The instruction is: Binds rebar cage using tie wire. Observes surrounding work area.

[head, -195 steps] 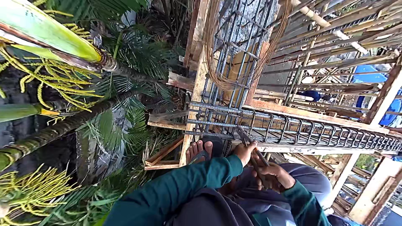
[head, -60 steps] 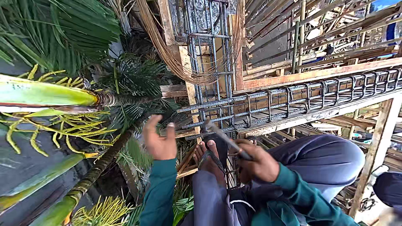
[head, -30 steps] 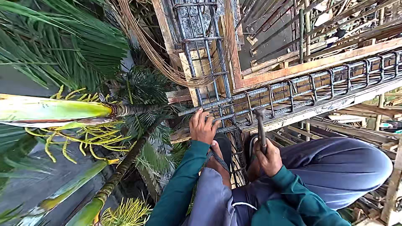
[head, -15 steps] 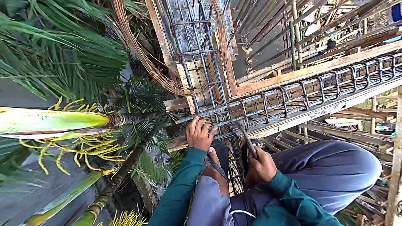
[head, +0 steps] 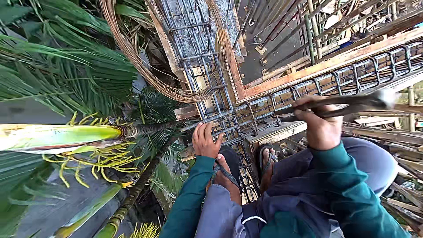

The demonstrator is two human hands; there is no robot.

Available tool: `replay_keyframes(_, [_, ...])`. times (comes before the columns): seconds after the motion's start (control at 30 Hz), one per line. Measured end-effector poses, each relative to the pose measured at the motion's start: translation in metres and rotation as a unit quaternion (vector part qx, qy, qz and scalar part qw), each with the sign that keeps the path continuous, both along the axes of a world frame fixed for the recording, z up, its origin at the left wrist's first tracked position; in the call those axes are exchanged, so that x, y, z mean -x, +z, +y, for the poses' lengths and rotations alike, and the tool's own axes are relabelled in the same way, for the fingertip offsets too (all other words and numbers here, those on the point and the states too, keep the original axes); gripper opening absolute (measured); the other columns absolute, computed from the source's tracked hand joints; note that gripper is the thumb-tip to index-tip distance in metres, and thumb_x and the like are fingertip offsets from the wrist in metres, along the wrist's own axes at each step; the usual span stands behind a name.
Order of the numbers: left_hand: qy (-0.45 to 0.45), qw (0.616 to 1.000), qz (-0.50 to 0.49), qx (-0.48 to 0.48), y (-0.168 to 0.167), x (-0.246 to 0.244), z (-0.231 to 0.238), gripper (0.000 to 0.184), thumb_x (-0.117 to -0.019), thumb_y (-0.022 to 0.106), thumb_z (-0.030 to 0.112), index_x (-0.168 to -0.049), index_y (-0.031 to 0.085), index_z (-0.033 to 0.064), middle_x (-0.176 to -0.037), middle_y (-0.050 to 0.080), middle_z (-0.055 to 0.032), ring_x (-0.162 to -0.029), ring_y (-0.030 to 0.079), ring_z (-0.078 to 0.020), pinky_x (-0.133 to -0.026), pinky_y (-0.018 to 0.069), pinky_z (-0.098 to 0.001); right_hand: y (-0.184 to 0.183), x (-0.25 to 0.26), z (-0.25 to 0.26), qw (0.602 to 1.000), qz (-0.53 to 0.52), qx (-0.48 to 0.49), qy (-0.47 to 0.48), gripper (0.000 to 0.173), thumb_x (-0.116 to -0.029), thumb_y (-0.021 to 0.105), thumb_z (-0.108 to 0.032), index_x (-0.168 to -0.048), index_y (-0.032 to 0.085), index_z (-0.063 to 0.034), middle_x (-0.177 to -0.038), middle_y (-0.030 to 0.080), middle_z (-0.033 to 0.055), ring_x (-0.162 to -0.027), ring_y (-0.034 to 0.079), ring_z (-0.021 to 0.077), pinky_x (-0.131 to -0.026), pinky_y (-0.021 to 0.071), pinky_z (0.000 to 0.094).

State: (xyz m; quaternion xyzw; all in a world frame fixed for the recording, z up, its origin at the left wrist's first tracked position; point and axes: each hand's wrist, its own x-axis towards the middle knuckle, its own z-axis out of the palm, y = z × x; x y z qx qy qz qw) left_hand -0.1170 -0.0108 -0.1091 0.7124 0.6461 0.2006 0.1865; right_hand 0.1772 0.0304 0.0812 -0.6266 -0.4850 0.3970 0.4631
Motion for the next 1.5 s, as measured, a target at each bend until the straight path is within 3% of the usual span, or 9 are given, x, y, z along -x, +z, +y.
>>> replay_keyframes(0.1, [0.036, 0.999, 0.001, 0.017, 0.006, 0.004, -0.005, 0.07, -0.0889, 0.073, 0.049, -0.141, 0.059, 0.0041, -0.146, 0.053, -0.0267, -0.137, 0.047, -0.0484, -0.113, 0.0372, -0.0619, -0.032, 0.015, -0.004, 0.993, -0.083, 0.08, -0.039, 0.023, -0.0937, 0.061, -0.003, -0.116, 0.063, -0.0036, -0.104, 0.07, 0.0029, -0.082, 0.067, 0.0072, -0.071, 0.0593, 0.0283])
replay_keyframes(0.27, [0.113, 0.992, 0.025, 0.043, 0.016, 0.02, -0.009, 0.069, -0.0952, 0.063, 0.05, -0.147, 0.054, 0.0057, -0.154, 0.044, -0.0277, -0.144, 0.039, -0.0508, -0.119, 0.0253, -0.0657, -0.068, 0.022, 0.008, 0.973, -0.154, 0.162, -0.05, 0.021, -0.1002, 0.061, -0.012, -0.118, 0.068, -0.0032, -0.102, 0.071, 0.0064, -0.089, 0.067, 0.0085, -0.082, 0.057, 0.0328])
replay_keyframes(0.47, [0.142, 0.986, 0.048, 0.078, 0.02, 0.042, 0.007, 0.054, -0.1034, 0.051, 0.046, -0.141, 0.061, 0.0083, -0.15, 0.052, -0.0205, -0.146, 0.038, -0.0457, -0.121, 0.0171, -0.0658, -0.088, 0.013, 0.008, 0.939, -0.193, 0.284, -0.012, 0.033, -0.107, 0.055, -0.03, -0.128, 0.067, -0.008, -0.124, 0.064, 0.0194, -0.11, 0.064, 0.032, -0.096, 0.0502, 0.0552])
replay_keyframes(0.67, [0.153, 0.98, 0.001, 0.129, 0.022, 0.048, 0.026, 0.047, -0.1053, 0.052, 0.038, -0.137, 0.063, 0.0059, -0.147, 0.054, -0.0221, -0.143, 0.042, -0.0451, -0.119, 0.0266, -0.0624, -0.098, 0.007, 0.006, 0.909, -0.253, 0.332, 0.001, 0.055, -0.0875, 0.082, -0.023, -0.135, 0.06, -0.0053, -0.136, 0.053, 0.0292, -0.123, 0.055, 0.0473, -0.099, 0.0468, 0.0649])
replay_keyframes(0.87, [0.266, 0.927, -0.226, 0.135, 0.06, 0.07, 0.083, 0.049, -0.1077, 0.05, 0.032, -0.145, 0.052, 0.0004, -0.146, 0.053, -0.0248, -0.135, 0.053, -0.0364, -0.113, 0.0436, -0.0534, -0.078, 0.015, 0.016, 0.93, -0.225, 0.292, -0.007, 0.04, -0.0949, 0.071, -0.022, -0.129, 0.064, -0.0033, -0.135, 0.057, 0.0256, -0.122, 0.058, 0.0398, -0.101, 0.0479, 0.0575])
replay_keyframes(1.13, [0.277, 0.866, -0.405, 0.099, 0.093, 0.098, 0.191, 0.054, -0.1096, 0.044, 0.037, -0.153, 0.043, 0.0044, -0.148, 0.053, -0.0194, -0.133, 0.056, -0.0289, -0.106, 0.0487, -0.0498, -0.042, 0.096, 0.063, 0.962, -0.209, 0.105, 0.14, 0.024, -0.0999, 0.06, -0.014, -0.117, 0.07, -0.0005, -0.12, 0.068, 0.0184, -0.113, 0.065, 0.0321, -0.095, 0.0555, 0.051])
replay_keyframes(1.3, [0.225, 0.852, -0.451, 0.141, 0.094, 0.084, 0.209, 0.051, -0.1126, 0.034, 0.037, -0.142, 0.051, -0.0005, -0.118, 0.07, -0.0153, -0.102, 0.069, -0.0224, -0.091, 0.0566, -0.0415, -0.041, 0.205, 0.153, 0.926, -0.206, 0.107, 0.297, 0.052, -0.1034, 0.06, -0.032, -0.149, 0.052, -0.0066, -0.142, 0.059, 0.0195, -0.134, 0.055, 0.0376, -0.111, 0.043, 0.061])
replay_keyframes(1.4, [0.259, 0.839, -0.462, 0.127, 0.091, 0.076, 0.214, 0.047, -0.1126, 0.036, 0.036, -0.125, 0.062, -0.0014, -0.099, 0.066, -0.0107, -0.088, 0.063, -0.0158, -0.086, 0.0535, -0.0371, -0.038, 0.245, 0.161, 0.897, -0.248, 0.117, 0.346, 0.04, -0.1093, 0.047, -0.028, -0.142, 0.058, -0.0078, -0.128, 0.069, 0.0187, -0.122, 0.064, 0.0379, -0.104, 0.0467, 0.0635])
replay_keyframes(1.5, [0.338, 0.777, -0.516, 0.125, 0.101, 0.066, 0.216, 0.039, -0.1123, 0.039, 0.037, -0.104, 0.061, 0.0062, -0.07, 0.049, 0.0025, -0.057, 0.05, -0.0076, -0.061, 0.0509, -0.0266, -0.036, 0.245, 0.122, 0.898, -0.274, 0.09, 0.333, 0.032, -0.1101, 0.044, -0.02, -0.131, 0.063, -0.005, -0.112, 0.071, 0.0205, -0.105, 0.07, 0.0391, -0.09, 0.0553, 0.0609])
